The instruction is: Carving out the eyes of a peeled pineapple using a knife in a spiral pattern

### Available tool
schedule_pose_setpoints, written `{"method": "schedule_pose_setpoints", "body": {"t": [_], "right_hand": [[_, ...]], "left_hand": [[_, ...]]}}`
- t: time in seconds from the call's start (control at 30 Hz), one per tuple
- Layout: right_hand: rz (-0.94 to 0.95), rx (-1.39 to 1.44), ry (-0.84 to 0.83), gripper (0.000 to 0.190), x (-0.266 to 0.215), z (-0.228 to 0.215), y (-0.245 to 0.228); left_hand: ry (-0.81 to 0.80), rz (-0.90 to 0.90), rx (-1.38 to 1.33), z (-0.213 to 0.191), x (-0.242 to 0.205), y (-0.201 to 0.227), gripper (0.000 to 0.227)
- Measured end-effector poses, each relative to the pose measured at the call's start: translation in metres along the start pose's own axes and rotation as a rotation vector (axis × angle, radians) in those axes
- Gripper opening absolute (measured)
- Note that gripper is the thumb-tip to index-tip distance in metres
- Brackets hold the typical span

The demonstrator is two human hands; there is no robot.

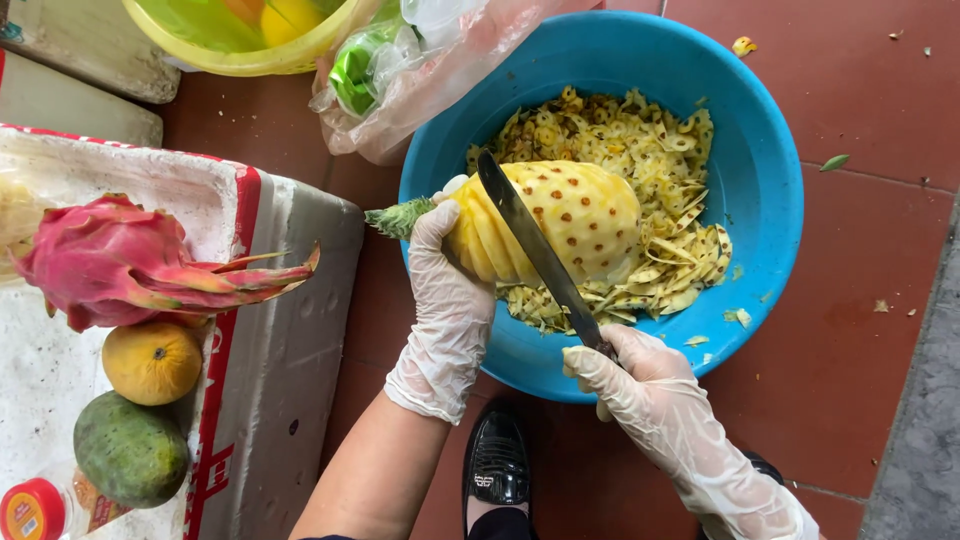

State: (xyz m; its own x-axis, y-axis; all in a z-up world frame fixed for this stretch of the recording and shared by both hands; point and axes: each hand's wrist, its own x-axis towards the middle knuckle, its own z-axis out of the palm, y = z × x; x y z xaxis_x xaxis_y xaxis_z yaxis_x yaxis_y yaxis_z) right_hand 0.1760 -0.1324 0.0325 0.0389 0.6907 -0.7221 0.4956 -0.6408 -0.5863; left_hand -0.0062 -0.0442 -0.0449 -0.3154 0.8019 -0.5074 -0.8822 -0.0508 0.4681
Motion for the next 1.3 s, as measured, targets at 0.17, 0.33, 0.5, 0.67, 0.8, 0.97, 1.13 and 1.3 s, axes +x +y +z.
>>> {"method": "schedule_pose_setpoints", "body": {"t": [0.17, 0.33, 0.5, 0.67, 0.8, 0.97, 1.13, 1.3], "right_hand": [[0.074, 0.034, -0.025, 0.044, -0.003, -0.003, -0.008], [0.010, 0.044, -0.017, 0.040, 0.001, -0.003, 0.001], [0.060, 0.094, -0.025, 0.037, -0.001, -0.002, 0.002], [-0.059, 0.076, 0.022, 0.042, 0.002, 0.000, 0.005], [0.064, 0.202, -0.031, 0.045, -0.002, -0.002, -0.011], [0.073, 0.340, -0.093, 0.044, -0.002, -0.003, -0.021], [-0.007, 0.562, -0.062, 0.043, 0.011, 0.005, -0.011], [-0.567, 0.206, 0.037, 0.044, 0.004, 0.007, 0.008]], "left_hand": [[0.009, 0.003, -0.037, 0.002, -0.004, 0.000, 0.039], [-0.041, 0.007, -0.053, 0.003, -0.005, -0.001, 0.035], [-0.037, -0.001, -0.019, 0.004, -0.007, -0.001, 0.043], [-0.048, 0.009, -0.015, 0.005, -0.009, -0.004, 0.038], [-0.073, 0.012, 0.096, 0.011, -0.019, 0.000, 0.050], [-0.387, 0.102, 0.103, 0.014, -0.023, 0.003, 0.042], [-0.521, 0.216, 0.174, 0.020, -0.025, -0.006, 0.040], [-0.167, -0.156, -0.111, 0.012, -0.020, -0.019, 0.037]]}}
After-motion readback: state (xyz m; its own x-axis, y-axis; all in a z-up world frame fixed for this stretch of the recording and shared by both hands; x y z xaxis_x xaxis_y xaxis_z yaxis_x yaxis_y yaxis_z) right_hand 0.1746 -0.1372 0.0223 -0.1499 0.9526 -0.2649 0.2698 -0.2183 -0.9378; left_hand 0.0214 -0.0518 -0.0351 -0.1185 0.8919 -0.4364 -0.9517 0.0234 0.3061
